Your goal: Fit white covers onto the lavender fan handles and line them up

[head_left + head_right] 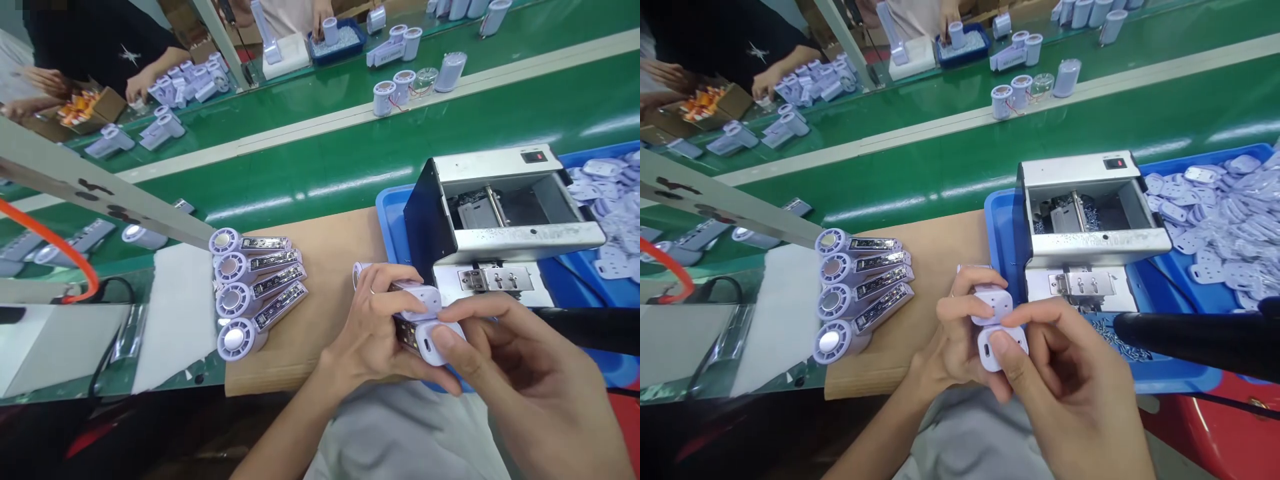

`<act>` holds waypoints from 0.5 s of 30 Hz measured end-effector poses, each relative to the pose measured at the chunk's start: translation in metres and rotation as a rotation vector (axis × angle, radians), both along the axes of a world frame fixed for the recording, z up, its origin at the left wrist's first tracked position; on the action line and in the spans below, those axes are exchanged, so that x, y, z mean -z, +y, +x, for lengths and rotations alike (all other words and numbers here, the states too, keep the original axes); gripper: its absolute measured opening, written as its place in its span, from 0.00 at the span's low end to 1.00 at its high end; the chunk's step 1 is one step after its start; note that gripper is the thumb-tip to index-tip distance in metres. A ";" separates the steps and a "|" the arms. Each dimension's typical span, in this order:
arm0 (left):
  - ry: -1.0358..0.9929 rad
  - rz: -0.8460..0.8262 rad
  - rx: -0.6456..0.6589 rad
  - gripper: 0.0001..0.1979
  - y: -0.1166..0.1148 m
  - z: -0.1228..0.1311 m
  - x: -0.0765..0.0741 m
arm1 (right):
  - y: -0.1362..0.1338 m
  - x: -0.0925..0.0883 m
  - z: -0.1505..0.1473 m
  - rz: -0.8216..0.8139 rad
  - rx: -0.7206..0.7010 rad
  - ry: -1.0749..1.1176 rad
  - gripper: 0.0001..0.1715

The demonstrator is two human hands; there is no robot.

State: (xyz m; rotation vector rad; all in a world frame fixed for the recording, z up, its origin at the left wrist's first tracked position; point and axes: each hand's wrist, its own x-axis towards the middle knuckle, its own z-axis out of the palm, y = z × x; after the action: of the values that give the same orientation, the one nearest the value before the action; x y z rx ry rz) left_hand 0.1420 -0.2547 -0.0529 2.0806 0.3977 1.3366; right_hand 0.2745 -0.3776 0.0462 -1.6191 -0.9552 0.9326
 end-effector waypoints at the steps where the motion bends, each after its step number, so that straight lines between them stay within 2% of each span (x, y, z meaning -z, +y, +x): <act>1: -0.008 -0.001 -0.015 0.50 0.000 0.001 0.001 | -0.001 0.000 0.001 -0.002 -0.016 0.011 0.34; 6: -0.027 0.019 -0.041 0.49 0.000 0.003 0.001 | 0.016 -0.008 -0.005 0.000 0.073 -0.037 0.45; 9: -0.015 0.042 -0.030 0.47 0.001 0.001 -0.003 | 0.025 -0.013 -0.012 0.010 0.080 -0.060 0.47; 12: 0.009 0.064 -0.006 0.41 0.003 -0.001 -0.008 | 0.006 -0.010 -0.008 0.015 0.084 -0.095 0.48; 15: -0.004 0.060 0.009 0.37 0.005 -0.002 -0.010 | -0.036 0.001 0.017 0.078 0.187 -0.170 0.45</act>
State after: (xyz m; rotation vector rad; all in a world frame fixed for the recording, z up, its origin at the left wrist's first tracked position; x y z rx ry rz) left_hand 0.1399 -0.2501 -0.0433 2.1255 0.3505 1.3633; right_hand 0.2912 -0.4131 0.0449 -1.7077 -0.9246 0.6314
